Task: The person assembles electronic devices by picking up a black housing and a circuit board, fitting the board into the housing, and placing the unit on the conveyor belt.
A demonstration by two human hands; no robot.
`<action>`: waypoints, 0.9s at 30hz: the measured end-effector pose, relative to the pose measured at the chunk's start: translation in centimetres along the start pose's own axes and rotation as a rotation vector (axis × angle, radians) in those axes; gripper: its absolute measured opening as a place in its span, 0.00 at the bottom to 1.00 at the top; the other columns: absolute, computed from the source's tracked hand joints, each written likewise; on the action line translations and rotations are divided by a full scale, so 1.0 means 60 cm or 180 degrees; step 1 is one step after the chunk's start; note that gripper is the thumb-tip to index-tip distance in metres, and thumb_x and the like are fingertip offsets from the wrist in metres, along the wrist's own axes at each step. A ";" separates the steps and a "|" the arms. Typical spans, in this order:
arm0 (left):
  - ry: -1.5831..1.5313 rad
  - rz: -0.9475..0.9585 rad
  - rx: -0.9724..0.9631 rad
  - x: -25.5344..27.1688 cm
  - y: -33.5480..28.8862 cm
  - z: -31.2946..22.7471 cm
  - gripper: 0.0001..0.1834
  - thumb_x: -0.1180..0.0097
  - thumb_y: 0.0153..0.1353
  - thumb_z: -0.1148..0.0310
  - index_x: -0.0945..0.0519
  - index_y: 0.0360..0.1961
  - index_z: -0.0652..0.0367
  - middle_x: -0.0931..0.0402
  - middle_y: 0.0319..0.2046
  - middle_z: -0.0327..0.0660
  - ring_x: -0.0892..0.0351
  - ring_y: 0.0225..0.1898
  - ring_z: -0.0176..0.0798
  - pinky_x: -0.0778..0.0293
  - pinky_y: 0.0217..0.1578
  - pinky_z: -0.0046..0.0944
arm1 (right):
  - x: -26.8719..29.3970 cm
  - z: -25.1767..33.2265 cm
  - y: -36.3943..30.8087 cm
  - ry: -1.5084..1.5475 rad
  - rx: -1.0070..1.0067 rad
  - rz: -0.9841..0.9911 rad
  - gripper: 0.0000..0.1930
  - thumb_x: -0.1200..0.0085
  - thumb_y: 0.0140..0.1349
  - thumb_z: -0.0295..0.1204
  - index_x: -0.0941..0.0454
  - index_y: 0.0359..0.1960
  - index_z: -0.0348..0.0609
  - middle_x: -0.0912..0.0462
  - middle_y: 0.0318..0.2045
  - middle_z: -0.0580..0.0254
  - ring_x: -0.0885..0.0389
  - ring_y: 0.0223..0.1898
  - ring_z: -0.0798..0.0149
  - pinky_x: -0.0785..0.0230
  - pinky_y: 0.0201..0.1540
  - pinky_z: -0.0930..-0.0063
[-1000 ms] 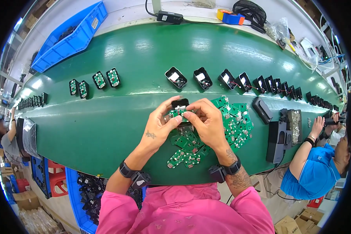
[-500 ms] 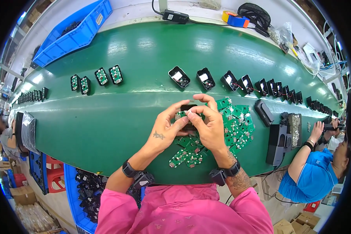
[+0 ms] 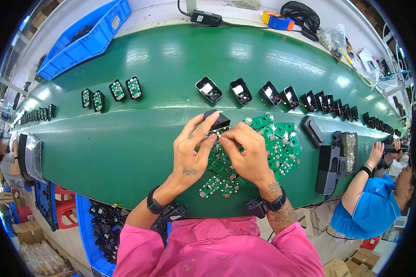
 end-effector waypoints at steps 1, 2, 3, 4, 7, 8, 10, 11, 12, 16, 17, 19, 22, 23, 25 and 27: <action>-0.0014 0.0102 0.0019 -0.001 0.001 0.000 0.26 0.44 0.60 0.83 0.22 0.60 0.54 0.27 0.55 0.55 0.18 0.46 0.41 0.18 0.43 0.36 | 0.002 -0.003 -0.001 -0.0006 -0.0114 0.0090 0.02 0.39 0.57 0.19 0.20 0.31 0.34 0.23 0.26 0.58 0.22 0.26 0.63 0.31 0.27 0.70; -0.0013 0.0107 0.0020 -0.002 0.001 0.001 0.26 0.44 0.60 0.83 0.22 0.60 0.54 0.27 0.55 0.55 0.18 0.46 0.41 0.18 0.43 0.36 | 0.004 -0.004 -0.002 -0.0005 -0.0118 0.0086 0.02 0.39 0.57 0.19 0.20 0.31 0.34 0.23 0.26 0.58 0.22 0.26 0.63 0.31 0.27 0.70; 0.0005 0.0119 -0.0049 -0.003 0.001 0.003 0.27 0.43 0.59 0.83 0.22 0.60 0.53 0.26 0.55 0.55 0.17 0.44 0.43 0.18 0.42 0.37 | 0.004 -0.006 -0.002 0.0018 -0.0130 0.0135 0.02 0.39 0.57 0.19 0.20 0.30 0.34 0.23 0.26 0.59 0.22 0.25 0.63 0.32 0.27 0.71; 0.0018 0.0136 -0.0119 -0.005 0.001 0.004 0.27 0.43 0.59 0.83 0.22 0.60 0.51 0.26 0.54 0.55 0.16 0.43 0.44 0.18 0.41 0.38 | 0.005 -0.007 -0.003 0.0038 -0.0144 0.0180 0.02 0.39 0.58 0.20 0.20 0.30 0.34 0.23 0.25 0.59 0.23 0.25 0.64 0.32 0.27 0.71; 0.0466 0.0233 -0.0307 -0.003 0.001 0.008 0.28 0.42 0.58 0.82 0.21 0.60 0.48 0.25 0.53 0.58 0.15 0.37 0.49 0.19 0.37 0.40 | 0.006 -0.010 -0.004 -0.0060 -0.0140 0.0271 0.03 0.39 0.57 0.21 0.20 0.30 0.35 0.24 0.25 0.59 0.23 0.25 0.62 0.33 0.26 0.69; 0.0467 0.0233 -0.0304 -0.005 0.001 0.009 0.28 0.42 0.58 0.82 0.21 0.60 0.48 0.25 0.53 0.58 0.15 0.37 0.49 0.19 0.37 0.40 | 0.006 -0.012 -0.004 -0.0059 -0.0142 0.0272 0.03 0.39 0.57 0.21 0.20 0.30 0.35 0.24 0.25 0.59 0.23 0.25 0.62 0.33 0.26 0.69; 0.0671 0.0290 -0.0303 -0.008 0.000 0.012 0.27 0.41 0.57 0.80 0.21 0.59 0.47 0.24 0.51 0.60 0.16 0.32 0.54 0.20 0.35 0.43 | 0.004 -0.014 -0.005 -0.0305 0.0103 0.0322 0.03 0.40 0.57 0.21 0.20 0.30 0.35 0.25 0.24 0.58 0.24 0.25 0.59 0.34 0.26 0.67; 0.0669 0.0294 -0.0299 -0.008 0.000 0.012 0.27 0.41 0.57 0.80 0.21 0.59 0.47 0.24 0.51 0.60 0.16 0.32 0.54 0.20 0.35 0.43 | 0.003 -0.015 -0.005 -0.0305 0.0097 0.0323 0.03 0.40 0.57 0.21 0.20 0.30 0.35 0.25 0.24 0.58 0.24 0.25 0.59 0.34 0.26 0.67; 0.0832 0.0336 -0.0360 -0.007 0.000 0.010 0.27 0.41 0.58 0.80 0.21 0.59 0.47 0.24 0.51 0.61 0.16 0.32 0.55 0.20 0.33 0.43 | 0.002 -0.016 -0.006 -0.0261 0.0047 0.0321 0.02 0.40 0.57 0.21 0.20 0.30 0.35 0.26 0.24 0.57 0.24 0.25 0.58 0.34 0.27 0.66; 0.1307 0.0470 -0.0418 -0.008 -0.007 0.010 0.25 0.41 0.56 0.82 0.20 0.56 0.52 0.23 0.51 0.57 0.15 0.37 0.55 0.18 0.36 0.41 | -0.003 -0.021 -0.010 -0.0291 -0.0056 0.0360 0.03 0.40 0.56 0.21 0.20 0.29 0.35 0.26 0.23 0.56 0.24 0.26 0.54 0.34 0.27 0.63; 0.1309 0.0469 -0.0414 -0.009 -0.010 0.009 0.25 0.41 0.56 0.82 0.20 0.56 0.52 0.23 0.51 0.57 0.15 0.37 0.55 0.18 0.36 0.41 | -0.004 -0.019 -0.011 -0.0288 -0.0057 0.0364 0.03 0.40 0.56 0.21 0.20 0.29 0.35 0.26 0.23 0.56 0.24 0.26 0.54 0.34 0.27 0.63; 0.1556 0.0379 -0.0481 -0.015 -0.013 0.006 0.25 0.40 0.55 0.81 0.20 0.56 0.51 0.22 0.49 0.58 0.16 0.36 0.58 0.19 0.35 0.43 | -0.004 -0.016 -0.011 -0.0336 -0.0185 0.0272 0.03 0.40 0.55 0.21 0.20 0.29 0.34 0.26 0.23 0.55 0.24 0.26 0.53 0.34 0.27 0.63; 0.1579 0.0313 -0.0475 -0.022 -0.017 0.009 0.25 0.40 0.56 0.81 0.20 0.56 0.52 0.22 0.49 0.58 0.16 0.36 0.59 0.19 0.35 0.43 | -0.010 -0.016 -0.015 -0.0438 -0.0231 0.0184 0.02 0.40 0.55 0.21 0.20 0.29 0.34 0.26 0.23 0.55 0.24 0.26 0.53 0.34 0.27 0.63; 0.1579 0.0311 -0.0483 -0.023 -0.017 0.011 0.25 0.40 0.56 0.81 0.20 0.56 0.52 0.22 0.49 0.58 0.16 0.36 0.59 0.19 0.35 0.43 | -0.010 -0.017 -0.016 -0.0441 -0.0226 0.0180 0.02 0.40 0.55 0.21 0.20 0.29 0.34 0.26 0.23 0.55 0.24 0.26 0.53 0.34 0.27 0.63; 0.1373 0.0271 -0.0411 -0.023 -0.017 0.015 0.25 0.41 0.56 0.82 0.20 0.56 0.52 0.22 0.48 0.57 0.16 0.35 0.57 0.20 0.33 0.42 | -0.011 -0.020 -0.018 -0.0376 -0.0267 0.0149 0.02 0.40 0.56 0.21 0.19 0.29 0.35 0.25 0.23 0.55 0.25 0.25 0.54 0.34 0.27 0.64; 0.1269 0.0335 -0.0289 -0.021 -0.015 0.014 0.25 0.41 0.56 0.82 0.20 0.56 0.54 0.22 0.49 0.56 0.15 0.36 0.53 0.19 0.35 0.40 | -0.012 -0.022 -0.018 -0.0278 -0.0371 0.0133 0.02 0.40 0.56 0.21 0.19 0.29 0.34 0.25 0.23 0.56 0.25 0.24 0.56 0.34 0.27 0.65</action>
Point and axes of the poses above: each hand's wrist, its own y-axis towards the middle knuckle, its own x-axis out of the back of the hand, z = x × y, the point moved 3 cm from there along y, towards the middle knuckle
